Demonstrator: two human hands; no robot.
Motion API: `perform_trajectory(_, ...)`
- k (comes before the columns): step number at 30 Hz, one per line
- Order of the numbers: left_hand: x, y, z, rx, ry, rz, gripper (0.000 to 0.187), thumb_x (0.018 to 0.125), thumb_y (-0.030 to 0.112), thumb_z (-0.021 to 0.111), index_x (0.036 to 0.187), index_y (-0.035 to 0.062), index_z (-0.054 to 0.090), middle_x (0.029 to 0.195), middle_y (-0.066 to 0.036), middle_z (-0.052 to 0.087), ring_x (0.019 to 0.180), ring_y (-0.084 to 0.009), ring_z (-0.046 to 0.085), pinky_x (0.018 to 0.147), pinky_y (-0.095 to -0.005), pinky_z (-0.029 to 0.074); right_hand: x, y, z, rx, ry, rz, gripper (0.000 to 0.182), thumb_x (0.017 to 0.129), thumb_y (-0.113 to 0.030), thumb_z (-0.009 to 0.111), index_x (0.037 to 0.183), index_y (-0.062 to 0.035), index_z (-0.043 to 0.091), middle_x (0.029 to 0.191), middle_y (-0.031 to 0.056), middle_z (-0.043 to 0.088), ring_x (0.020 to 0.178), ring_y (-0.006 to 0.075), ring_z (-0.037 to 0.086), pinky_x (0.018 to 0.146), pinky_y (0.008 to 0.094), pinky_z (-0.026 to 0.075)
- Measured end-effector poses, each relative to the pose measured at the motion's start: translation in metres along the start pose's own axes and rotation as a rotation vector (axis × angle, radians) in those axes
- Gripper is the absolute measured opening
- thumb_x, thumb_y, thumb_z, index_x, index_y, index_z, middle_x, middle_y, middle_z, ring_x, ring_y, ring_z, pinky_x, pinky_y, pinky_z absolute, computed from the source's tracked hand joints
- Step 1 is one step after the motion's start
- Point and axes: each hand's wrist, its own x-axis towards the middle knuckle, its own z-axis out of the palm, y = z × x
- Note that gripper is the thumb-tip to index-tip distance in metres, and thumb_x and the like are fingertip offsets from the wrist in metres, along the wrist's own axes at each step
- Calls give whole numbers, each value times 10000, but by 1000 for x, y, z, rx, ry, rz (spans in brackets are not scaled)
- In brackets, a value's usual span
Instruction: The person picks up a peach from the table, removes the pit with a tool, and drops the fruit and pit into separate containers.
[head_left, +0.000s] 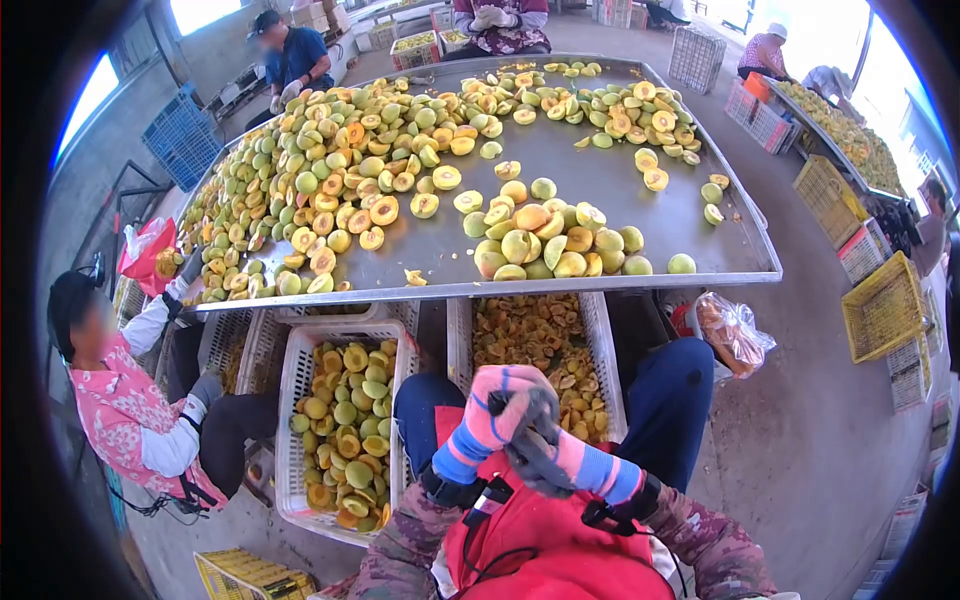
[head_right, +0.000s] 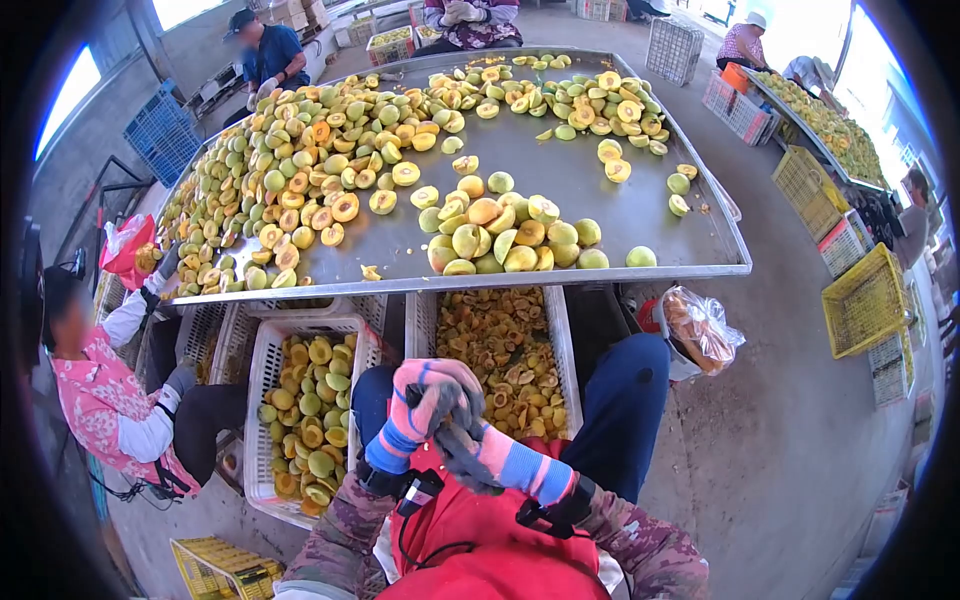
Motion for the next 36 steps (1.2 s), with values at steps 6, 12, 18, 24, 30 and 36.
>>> perform_trajectory(6,14,-11,18,-1277,105,-234,476,974,413,309,719,55,493,685,-100,489,661,-301,516,630,-411,464,-1,-29,-11,861,-198,523,298,915,-348,560,1084,-106,521,739,-9,501,556,83,489,430,212,388)
perform_trajectory(12,-24,-36,-9,-920,733,-440,278,955,274,480,1096,36,503,966,-130,602,924,-279,619,802,-397,537,-15,15,-36,-1322,29,138,251,867,-187,571,1073,-47,540,766,139,624,691,309,630,561,382,483)
perform_trajectory(18,-57,-44,-6,-671,672,-416,331,972,324,443,1127,40,515,988,-101,602,905,-227,614,776,-337,529,12,-8,-20,-880,352,-47,216,866,-257,561,970,-70,530,799,155,628,757,344,621,605,422,493)
perform_trajectory(24,-74,-45,-5,-285,698,-479,432,814,94,526,1234,22,456,1136,-139,534,986,-282,553,876,-353,451,51,-9,-4,-1210,349,-156,183,841,-201,566,956,-73,504,798,142,593,689,347,617,558,435,479)
perform_trajectory(30,-116,-40,-31,965,556,-292,435,856,95,552,1264,1,437,1165,-141,535,1043,-275,549,912,-357,445,73,84,-67,-1465,439,142,198,886,-281,525,945,-95,558,722,161,634,690,329,634,594,446,488)
perform_trajectory(36,-202,-50,-213,1464,1015,-546,400,838,181,624,1188,9,537,1139,-204,569,1061,-340,532,891,-428,437,67,110,-72,-1286,524,181,421,887,-429,478,1088,-62,526,782,198,650,701,371,635,611,479,502)
